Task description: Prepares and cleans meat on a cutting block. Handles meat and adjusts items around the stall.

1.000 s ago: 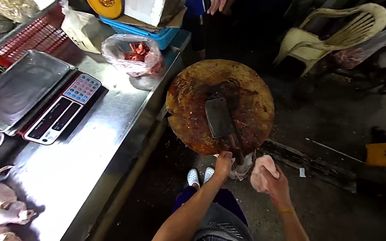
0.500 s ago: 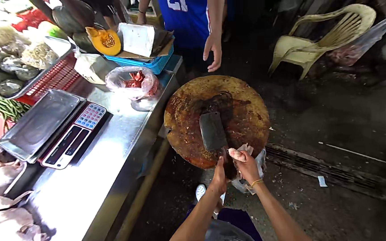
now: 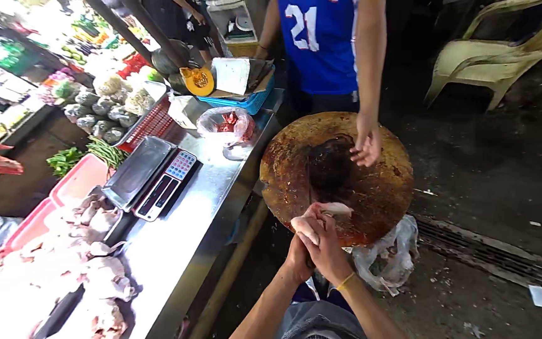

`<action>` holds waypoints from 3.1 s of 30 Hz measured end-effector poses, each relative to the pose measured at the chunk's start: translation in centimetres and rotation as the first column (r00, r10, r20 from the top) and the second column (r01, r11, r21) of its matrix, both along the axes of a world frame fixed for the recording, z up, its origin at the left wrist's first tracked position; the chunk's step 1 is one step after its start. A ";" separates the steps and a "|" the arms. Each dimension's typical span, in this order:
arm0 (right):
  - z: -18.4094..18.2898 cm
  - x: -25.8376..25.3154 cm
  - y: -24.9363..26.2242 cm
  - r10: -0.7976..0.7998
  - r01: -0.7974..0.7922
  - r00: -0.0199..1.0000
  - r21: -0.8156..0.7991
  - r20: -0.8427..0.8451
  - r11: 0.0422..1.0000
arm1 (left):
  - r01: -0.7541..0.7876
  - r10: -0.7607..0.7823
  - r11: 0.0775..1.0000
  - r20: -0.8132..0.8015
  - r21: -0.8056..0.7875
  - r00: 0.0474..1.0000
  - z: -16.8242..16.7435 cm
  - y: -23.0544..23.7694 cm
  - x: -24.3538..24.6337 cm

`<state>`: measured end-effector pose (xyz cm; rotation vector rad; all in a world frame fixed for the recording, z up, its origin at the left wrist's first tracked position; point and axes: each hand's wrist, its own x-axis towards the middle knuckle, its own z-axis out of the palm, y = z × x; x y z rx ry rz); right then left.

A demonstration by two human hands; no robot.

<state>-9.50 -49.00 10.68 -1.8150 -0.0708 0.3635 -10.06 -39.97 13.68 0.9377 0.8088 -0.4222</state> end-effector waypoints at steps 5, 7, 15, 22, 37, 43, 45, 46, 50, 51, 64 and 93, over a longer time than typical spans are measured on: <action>-6.8 1.7 4.2 -0.099 0.101 0.995 -0.112 0.024 0.989 | 0.043 -0.033 0.983 0.061 -0.176 0.998 -9.1 5.8 -1.8; -6.2 1.1 4.6 0.024 -0.022 1.000 -0.147 0.011 0.989 | 0.044 -0.034 0.987 0.065 -0.155 0.997 -9.3 7.1 -1.8; -2.2 3.2 4.1 -0.151 0.205 0.958 0.213 -0.246 0.955 | 0.102 -0.081 0.964 0.095 -0.244 0.992 -14.2 14.9 -1.9; 0.2 2.5 3.9 -0.302 0.493 0.869 0.633 -0.391 0.597 | 0.303 -0.353 0.919 0.183 0.252 0.918 -13.1 16.9 -0.2; -4.5 2.3 14.7 0.011 0.693 0.701 0.685 -0.713 0.225 | 0.640 -0.914 0.056 -0.218 0.766 0.342 -6.0 22.4 -2.4; -5.1 6.0 15.1 0.148 0.479 0.861 0.874 -0.486 0.085 | 0.658 -0.916 0.031 -0.242 0.752 0.320 -5.3 25.0 -4.9; -5.4 7.9 14.0 0.056 0.422 0.903 0.904 -0.425 0.063 | 0.652 -0.915 0.013 -0.255 0.758 0.314 -5.2 26.1 -5.6; -5.0 9.1 13.4 0.000 0.385 0.923 0.919 -0.386 0.082 | 0.636 -0.912 -0.005 -0.264 0.772 0.314 -5.2 26.8 -6.2; -1.9 13.1 9.4 -0.098 0.202 0.979 0.937 -0.181 0.285 | 0.510 -0.857 -0.118 -0.347 0.852 0.382 -6.8 29.5 -9.3; -0.5 13.7 8.2 -0.107 0.161 0.986 0.919 -0.131 0.360 | 0.499 -0.835 -0.158 -0.385 0.852 0.393 -7.3 30.0 -9.6; -8.8 1.6 20.9 0.542 -0.144 0.719 -0.670 0.435 0.728 | 0.671 -0.772 -0.344 -0.604 0.657 0.197 -4.1 27.8 -5.1; -7.2 8.4 14.0 0.203 0.053 0.954 -0.790 0.220 0.611 | 0.245 -0.721 -0.525 -0.579 0.815 0.381 -7.2 25.8 -3.6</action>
